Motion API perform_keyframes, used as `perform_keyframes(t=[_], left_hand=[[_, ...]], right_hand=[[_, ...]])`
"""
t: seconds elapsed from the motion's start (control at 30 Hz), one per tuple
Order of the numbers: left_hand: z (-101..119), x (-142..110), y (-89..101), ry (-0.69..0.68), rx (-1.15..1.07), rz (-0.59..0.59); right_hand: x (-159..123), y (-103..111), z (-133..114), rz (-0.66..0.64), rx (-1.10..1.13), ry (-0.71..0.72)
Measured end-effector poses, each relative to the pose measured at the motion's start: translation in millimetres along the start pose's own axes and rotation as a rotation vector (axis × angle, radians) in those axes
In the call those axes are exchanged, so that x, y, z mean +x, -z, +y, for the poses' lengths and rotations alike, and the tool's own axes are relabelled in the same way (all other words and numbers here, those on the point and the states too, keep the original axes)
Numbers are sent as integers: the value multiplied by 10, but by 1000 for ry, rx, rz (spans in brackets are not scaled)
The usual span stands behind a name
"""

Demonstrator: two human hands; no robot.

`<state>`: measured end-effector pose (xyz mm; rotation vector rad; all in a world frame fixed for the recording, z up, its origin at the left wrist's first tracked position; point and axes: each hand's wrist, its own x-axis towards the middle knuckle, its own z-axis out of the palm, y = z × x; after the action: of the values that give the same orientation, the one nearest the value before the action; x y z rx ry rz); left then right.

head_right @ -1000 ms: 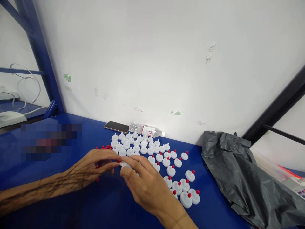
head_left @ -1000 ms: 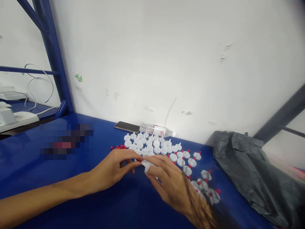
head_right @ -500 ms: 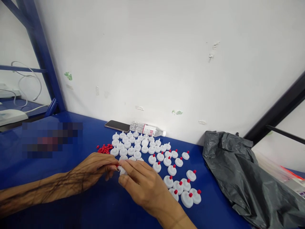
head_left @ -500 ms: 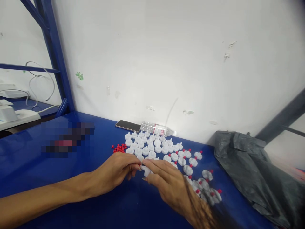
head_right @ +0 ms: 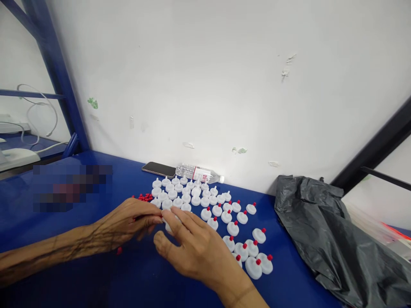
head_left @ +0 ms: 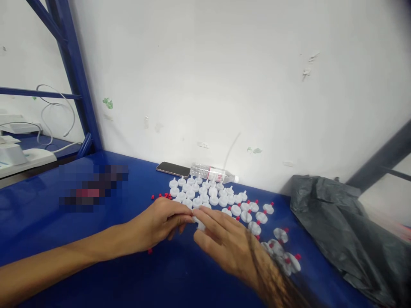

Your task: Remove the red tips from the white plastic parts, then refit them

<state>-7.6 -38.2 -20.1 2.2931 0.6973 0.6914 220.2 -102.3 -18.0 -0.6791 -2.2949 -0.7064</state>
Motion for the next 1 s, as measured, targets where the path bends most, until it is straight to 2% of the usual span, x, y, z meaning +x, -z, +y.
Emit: perform_keyframes(t=[0.1, 0.23, 0.33, 0.4, 0.47, 0.57, 0.7, 0.83, 1.0], left_hand=[[141, 45, 249, 13, 135, -60], [248, 23, 593, 173, 205, -273], [209, -14, 703, 245, 163, -451], [156, -44, 682, 231, 94, -487], [118, -69, 624, 210, 43, -469], [114, -69, 557, 204, 110, -467], [149, -24, 547, 215, 211, -474], [137, -9, 528, 188, 204, -461], [64, -25, 462, 133, 158, -405]], right_hand=[[-36, 16, 87, -10, -42, -41], [-167, 80, 287, -230, -51, -251], [-231, 114, 425, -333, -44, -388], [-252, 104, 483, -350, -36, -435], [-271, 72, 514, -329, -28, -436], [-305, 17, 530, -320, -5, -419], [-347, -17, 525, -402, 48, -439], [-376, -24, 512, -438, 67, -439], [-347, 13, 526, -404, 87, -430]])
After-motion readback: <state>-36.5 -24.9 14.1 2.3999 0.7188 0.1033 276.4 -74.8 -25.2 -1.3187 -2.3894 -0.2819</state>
